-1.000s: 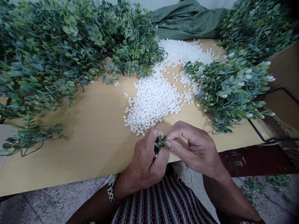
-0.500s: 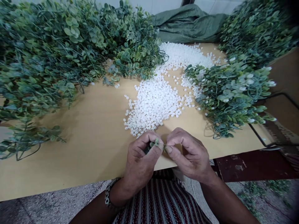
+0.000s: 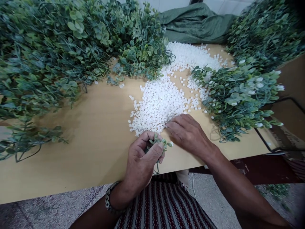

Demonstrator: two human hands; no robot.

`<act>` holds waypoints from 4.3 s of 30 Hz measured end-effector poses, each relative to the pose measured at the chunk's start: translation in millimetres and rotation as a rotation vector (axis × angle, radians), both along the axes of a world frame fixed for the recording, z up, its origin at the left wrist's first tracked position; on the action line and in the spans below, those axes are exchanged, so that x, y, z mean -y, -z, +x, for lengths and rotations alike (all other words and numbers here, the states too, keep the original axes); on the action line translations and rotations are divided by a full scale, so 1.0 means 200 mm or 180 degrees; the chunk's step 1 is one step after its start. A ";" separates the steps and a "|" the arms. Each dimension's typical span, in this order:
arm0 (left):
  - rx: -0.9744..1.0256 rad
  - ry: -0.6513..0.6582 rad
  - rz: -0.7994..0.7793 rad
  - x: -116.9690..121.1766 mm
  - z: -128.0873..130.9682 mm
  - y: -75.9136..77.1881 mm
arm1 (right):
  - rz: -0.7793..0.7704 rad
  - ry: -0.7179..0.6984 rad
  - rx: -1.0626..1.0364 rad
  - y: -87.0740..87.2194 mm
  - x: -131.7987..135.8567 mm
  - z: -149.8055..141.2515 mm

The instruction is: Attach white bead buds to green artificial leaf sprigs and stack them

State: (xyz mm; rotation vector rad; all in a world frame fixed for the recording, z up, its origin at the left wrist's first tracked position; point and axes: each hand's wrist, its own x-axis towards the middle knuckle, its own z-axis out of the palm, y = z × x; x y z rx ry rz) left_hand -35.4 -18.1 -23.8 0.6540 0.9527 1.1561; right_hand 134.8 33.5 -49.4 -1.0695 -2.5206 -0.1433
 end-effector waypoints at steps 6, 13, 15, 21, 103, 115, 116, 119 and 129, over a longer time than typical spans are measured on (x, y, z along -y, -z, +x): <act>-0.0008 0.0072 0.0204 0.02 -0.02 0.03 | -0.1105 -0.0049 -0.1818 -0.10 0.08 0.00; -0.0431 0.0148 0.0965 0.04 -0.01 0.05 | -0.2321 -0.0610 -0.2807 -0.16 0.16 -0.02; -0.0730 0.0145 0.1239 0.04 -0.01 0.03 | -0.2362 -0.0611 -0.2868 -0.14 0.17 -0.01; -0.1302 0.0217 0.1616 0.04 0.00 -0.03 | -0.2504 -0.0725 -0.3133 -0.10 0.18 0.00; -0.3266 0.0963 0.2848 0.04 0.07 0.01 | -0.1503 -0.0316 -0.2280 -0.18 0.24 0.01; -0.0834 0.0933 0.0855 -0.02 0.04 0.01 | -0.0605 -0.0274 -0.2074 -0.12 0.25 0.00; -0.0689 0.0862 0.0692 -0.02 0.05 0.01 | -0.0595 -0.0293 -0.2051 -0.12 0.24 -0.01; -0.0464 0.0748 0.0333 -0.01 0.05 0.01 | -0.0536 -0.0399 -0.2017 -0.11 0.23 -0.03; -0.0469 0.0012 0.0539 -0.02 -0.01 0.00 | -0.0547 0.0375 -0.1136 -0.10 0.02 0.15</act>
